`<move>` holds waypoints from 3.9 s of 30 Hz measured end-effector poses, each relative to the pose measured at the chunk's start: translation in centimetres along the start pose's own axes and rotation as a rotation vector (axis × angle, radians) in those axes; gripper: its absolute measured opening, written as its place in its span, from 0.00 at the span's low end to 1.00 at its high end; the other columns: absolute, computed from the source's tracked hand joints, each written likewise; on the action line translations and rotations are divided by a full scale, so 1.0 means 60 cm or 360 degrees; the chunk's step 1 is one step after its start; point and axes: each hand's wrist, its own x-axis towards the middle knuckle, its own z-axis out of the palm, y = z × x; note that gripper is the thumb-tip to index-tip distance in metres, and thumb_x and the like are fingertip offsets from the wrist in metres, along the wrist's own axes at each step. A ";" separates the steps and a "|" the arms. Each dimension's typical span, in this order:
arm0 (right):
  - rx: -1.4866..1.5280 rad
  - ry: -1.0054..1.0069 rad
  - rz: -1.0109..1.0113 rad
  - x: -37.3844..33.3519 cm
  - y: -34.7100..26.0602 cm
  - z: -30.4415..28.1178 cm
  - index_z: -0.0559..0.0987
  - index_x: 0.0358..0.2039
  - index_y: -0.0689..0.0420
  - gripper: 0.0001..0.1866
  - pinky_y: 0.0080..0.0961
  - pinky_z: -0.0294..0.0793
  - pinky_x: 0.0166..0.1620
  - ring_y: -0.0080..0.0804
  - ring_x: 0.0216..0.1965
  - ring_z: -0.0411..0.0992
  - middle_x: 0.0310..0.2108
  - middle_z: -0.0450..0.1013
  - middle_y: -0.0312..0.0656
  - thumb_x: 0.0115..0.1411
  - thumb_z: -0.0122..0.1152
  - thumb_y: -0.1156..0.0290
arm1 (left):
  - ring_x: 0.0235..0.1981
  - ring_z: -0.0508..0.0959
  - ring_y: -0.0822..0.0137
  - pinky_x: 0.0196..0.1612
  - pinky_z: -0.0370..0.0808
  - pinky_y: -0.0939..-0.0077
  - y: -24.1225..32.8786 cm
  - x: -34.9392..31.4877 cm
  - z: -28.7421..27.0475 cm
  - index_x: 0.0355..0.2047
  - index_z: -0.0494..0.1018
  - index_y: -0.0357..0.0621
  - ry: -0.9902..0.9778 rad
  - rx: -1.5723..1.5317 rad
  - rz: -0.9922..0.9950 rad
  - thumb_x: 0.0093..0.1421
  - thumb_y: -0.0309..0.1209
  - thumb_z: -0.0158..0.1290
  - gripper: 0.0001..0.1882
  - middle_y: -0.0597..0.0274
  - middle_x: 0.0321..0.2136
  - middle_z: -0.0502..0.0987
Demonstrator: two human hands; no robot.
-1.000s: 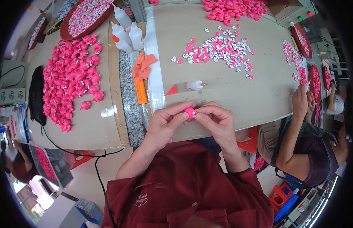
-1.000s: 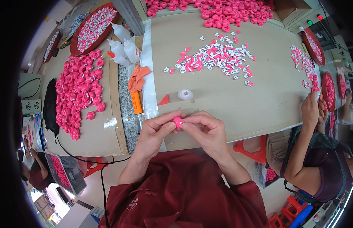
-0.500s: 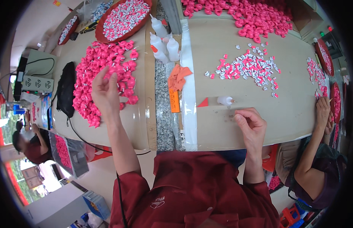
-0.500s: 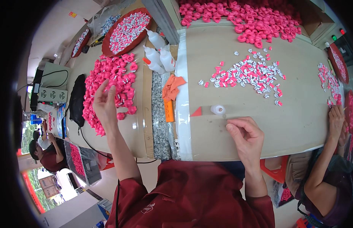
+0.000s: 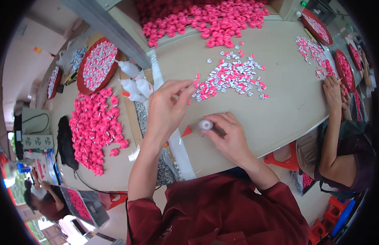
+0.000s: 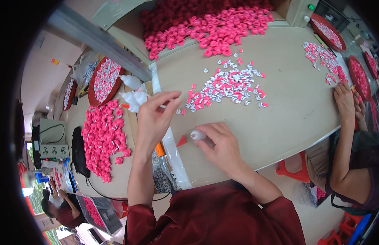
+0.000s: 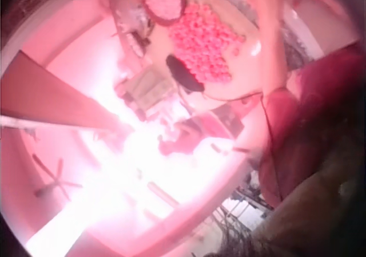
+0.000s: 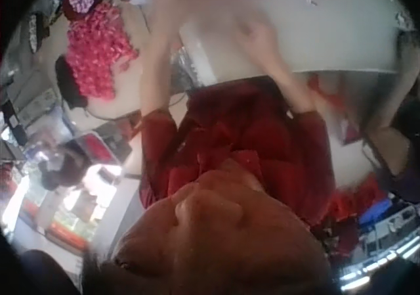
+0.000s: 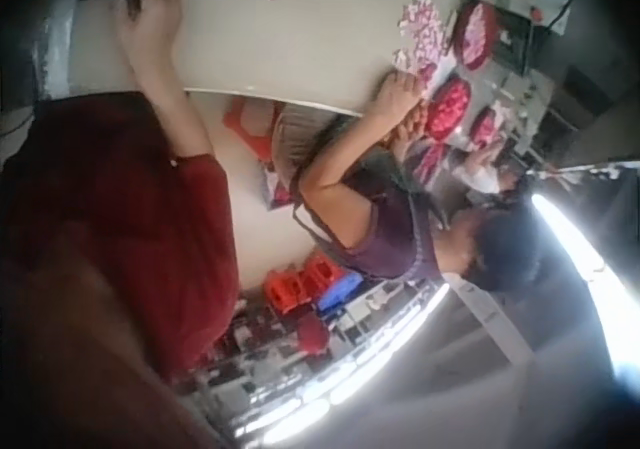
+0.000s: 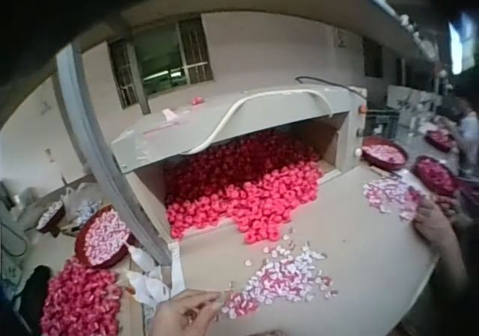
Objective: The person repeatedly applies glue from a small bottle to the base of a pink foam rose, then picks up a white foam petal and presses it onto the glued area. This process is repeated continuously to build up the flower structure.
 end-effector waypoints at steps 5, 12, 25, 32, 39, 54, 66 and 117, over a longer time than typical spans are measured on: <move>0.0234 0.0255 0.0040 -0.006 0.009 -0.007 0.73 0.36 0.60 0.15 0.26 0.71 0.36 0.35 0.34 0.70 0.32 0.72 0.41 0.45 0.62 0.76 | 0.27 0.76 0.68 0.32 0.71 0.76 -0.034 0.171 0.102 0.35 0.75 0.37 0.0198 0.0227 0.0117 0.49 0.35 0.58 0.16 0.55 0.29 0.77; 0.0489 0.0261 0.0197 -0.010 0.003 -0.022 0.71 0.39 0.60 0.15 0.25 0.70 0.37 0.32 0.35 0.71 0.33 0.71 0.43 0.49 0.60 0.74 | 0.31 0.77 0.59 0.38 0.71 0.66 -0.059 0.245 0.163 0.40 0.71 0.39 0.0189 0.0509 0.0012 0.49 0.36 0.57 0.20 0.54 0.29 0.77; 0.0688 0.0590 0.0107 -0.017 -0.013 -0.019 0.68 0.44 0.62 0.16 0.22 0.68 0.36 0.29 0.32 0.70 0.34 0.71 0.44 0.54 0.56 0.74 | 0.38 0.71 0.74 0.41 0.66 0.80 -0.013 -0.068 0.057 0.47 0.65 0.39 -0.0491 -0.1792 -0.0625 0.59 0.29 0.48 0.16 0.60 0.41 0.73; 0.0198 0.0294 -0.0294 -0.024 -0.018 -0.009 0.70 0.43 0.62 0.18 0.27 0.69 0.35 0.39 0.32 0.70 0.35 0.71 0.46 0.50 0.59 0.76 | 0.41 0.72 0.72 0.47 0.68 0.75 -0.039 -0.171 0.079 0.44 0.66 0.39 -0.0340 -0.2038 -0.0623 0.58 0.26 0.50 0.13 0.61 0.39 0.72; 0.0538 0.0317 0.0168 -0.046 -0.028 -0.003 0.72 0.41 0.62 0.16 0.21 0.69 0.36 0.30 0.33 0.71 0.34 0.72 0.44 0.51 0.61 0.73 | 0.40 0.72 0.74 0.45 0.70 0.78 -0.037 -0.189 0.064 0.46 0.66 0.38 -0.0220 -0.1691 -0.0647 0.58 0.25 0.50 0.15 0.62 0.38 0.72; 0.0285 0.0151 -0.0142 -0.064 -0.049 -0.078 0.77 0.33 0.63 0.18 0.18 0.59 0.21 0.22 0.18 0.63 0.18 0.69 0.37 0.39 0.70 0.74 | 0.45 0.71 0.71 0.50 0.66 0.75 -0.075 -0.210 0.061 0.45 0.66 0.36 -0.0157 -0.2032 -0.0546 0.58 0.23 0.48 0.14 0.61 0.41 0.71; 0.0183 0.0044 -0.0005 -0.069 -0.058 -0.073 0.77 0.32 0.63 0.16 0.18 0.59 0.20 0.23 0.17 0.64 0.17 0.69 0.39 0.40 0.69 0.75 | 0.48 0.71 0.59 0.51 0.67 0.67 -0.073 -0.211 0.064 0.40 0.66 0.37 -0.0052 -0.1967 -0.0559 0.57 0.22 0.49 0.11 0.58 0.39 0.71; -0.0317 0.0019 0.0183 0.066 0.005 -0.043 0.75 0.33 0.61 0.09 0.28 0.68 0.32 0.35 0.29 0.70 0.28 0.71 0.42 0.49 0.59 0.75 | 0.35 0.75 0.67 0.36 0.72 0.77 -0.064 -0.225 0.067 0.41 0.68 0.36 -0.0130 -0.1923 -0.0671 0.54 0.22 0.53 0.13 0.58 0.35 0.73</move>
